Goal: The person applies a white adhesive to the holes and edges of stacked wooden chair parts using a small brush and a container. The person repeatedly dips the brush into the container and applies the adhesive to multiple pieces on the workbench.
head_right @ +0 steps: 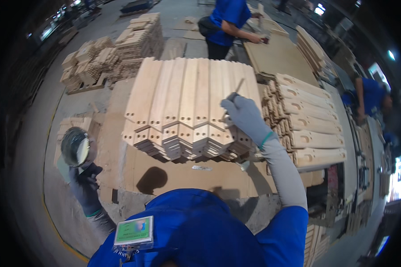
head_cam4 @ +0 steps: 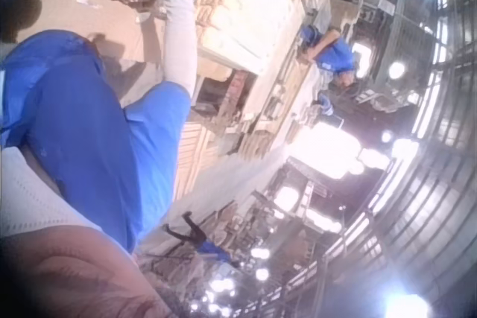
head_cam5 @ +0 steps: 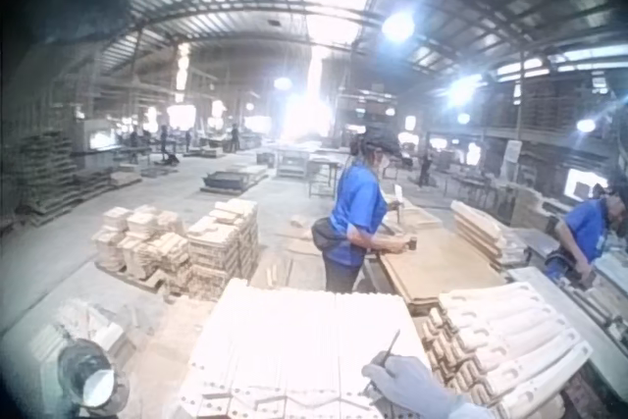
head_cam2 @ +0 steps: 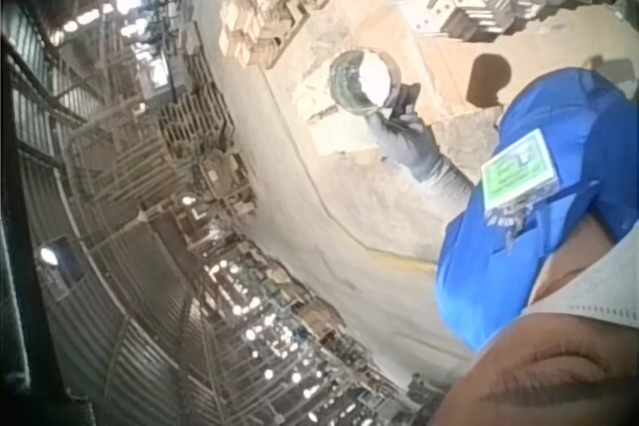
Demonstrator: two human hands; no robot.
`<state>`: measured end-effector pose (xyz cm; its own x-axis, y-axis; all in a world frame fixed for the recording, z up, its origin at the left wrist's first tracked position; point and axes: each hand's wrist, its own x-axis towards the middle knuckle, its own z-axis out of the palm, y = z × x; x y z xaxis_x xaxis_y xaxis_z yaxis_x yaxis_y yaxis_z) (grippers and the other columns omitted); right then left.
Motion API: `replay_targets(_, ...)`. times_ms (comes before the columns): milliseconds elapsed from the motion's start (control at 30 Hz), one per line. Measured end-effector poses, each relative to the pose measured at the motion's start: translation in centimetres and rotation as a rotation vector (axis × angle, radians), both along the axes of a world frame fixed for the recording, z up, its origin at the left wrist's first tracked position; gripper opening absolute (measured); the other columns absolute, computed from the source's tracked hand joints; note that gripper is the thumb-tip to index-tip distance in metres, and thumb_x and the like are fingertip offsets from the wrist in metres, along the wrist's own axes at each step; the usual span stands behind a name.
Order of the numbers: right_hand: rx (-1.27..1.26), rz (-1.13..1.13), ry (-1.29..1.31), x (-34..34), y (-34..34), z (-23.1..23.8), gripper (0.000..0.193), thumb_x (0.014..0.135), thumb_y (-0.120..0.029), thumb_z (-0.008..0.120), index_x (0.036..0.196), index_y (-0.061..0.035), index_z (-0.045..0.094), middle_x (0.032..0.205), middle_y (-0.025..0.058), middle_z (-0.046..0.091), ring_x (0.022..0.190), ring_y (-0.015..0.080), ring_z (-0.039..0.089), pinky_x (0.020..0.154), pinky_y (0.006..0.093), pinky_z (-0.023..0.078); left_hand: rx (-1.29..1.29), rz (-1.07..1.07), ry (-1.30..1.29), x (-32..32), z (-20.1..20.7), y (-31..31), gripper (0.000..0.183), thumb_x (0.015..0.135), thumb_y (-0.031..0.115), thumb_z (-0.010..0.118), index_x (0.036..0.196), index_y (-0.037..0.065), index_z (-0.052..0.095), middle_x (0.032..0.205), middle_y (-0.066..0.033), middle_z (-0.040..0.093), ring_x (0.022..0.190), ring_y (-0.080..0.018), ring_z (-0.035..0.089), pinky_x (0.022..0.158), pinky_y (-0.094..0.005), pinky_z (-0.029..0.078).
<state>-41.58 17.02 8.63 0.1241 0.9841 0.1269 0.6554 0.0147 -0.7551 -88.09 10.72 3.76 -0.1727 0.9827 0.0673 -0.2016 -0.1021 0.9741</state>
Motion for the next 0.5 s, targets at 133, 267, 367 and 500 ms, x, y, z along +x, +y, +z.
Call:
replay_targets(133,0.112,0.002,0.128,-0.6,-0.7,0.6,0.02,0.087,-0.019,0.057,0.088,0.0001,0.061,0.068,0.0073,0.06,0.06,0.0121,0.056,0.057,0.0235,0.046,0.16,0.031,-0.001,2.5,-0.1,0.1,0.035,0.096,0.021,0.035,0.121,-0.002,0.044,0.088,-0.0136,0.058,0.072,-0.0207,0.06,0.063,-0.03,0.049)
replay_targets(267,0.201,0.103,0.513,-4.9,-4.5,4.8,0.013,0.088,-0.01,0.054,0.086,0.0019,0.06,0.074,0.0054,0.057,0.063,0.0088,0.054,0.059,0.0222,0.046,0.32,-0.044,0.464,3.8,0.4,-1.1,0.035,0.094,0.008,0.035,0.126,-0.006,0.04,0.101,-0.0175,0.058,0.083,-0.0243,0.062,0.072,-0.0345,0.054)
replay_targets(367,0.32,0.343,0.591,-8.8,-6.7,6.5,0.01,0.087,-0.008,0.057,0.088,0.0012,0.061,0.08,0.0091,0.061,0.068,0.0117,0.059,0.062,0.0253,0.049,0.337,-0.104,0.426,6.6,2.1,-0.6,0.027,0.093,0.003,0.039,0.116,-0.006,0.051,0.103,-0.0127,0.061,0.084,-0.0202,0.064,0.071,-0.0293,0.053)
replay_targets(500,0.464,0.437,0.544,-13.2,-8.0,7.7,0.01,0.08,-0.005,0.065,0.088,0.0008,0.062,0.084,0.0119,0.064,0.075,0.0162,0.063,0.065,0.0285,0.052,0.177,-0.227,0.0,9.8,4.3,0.2,0.023,0.089,0.003,0.054,0.111,-0.004,0.056,0.097,-0.0094,0.063,0.084,-0.0154,0.062,0.073,-0.0267,0.051)
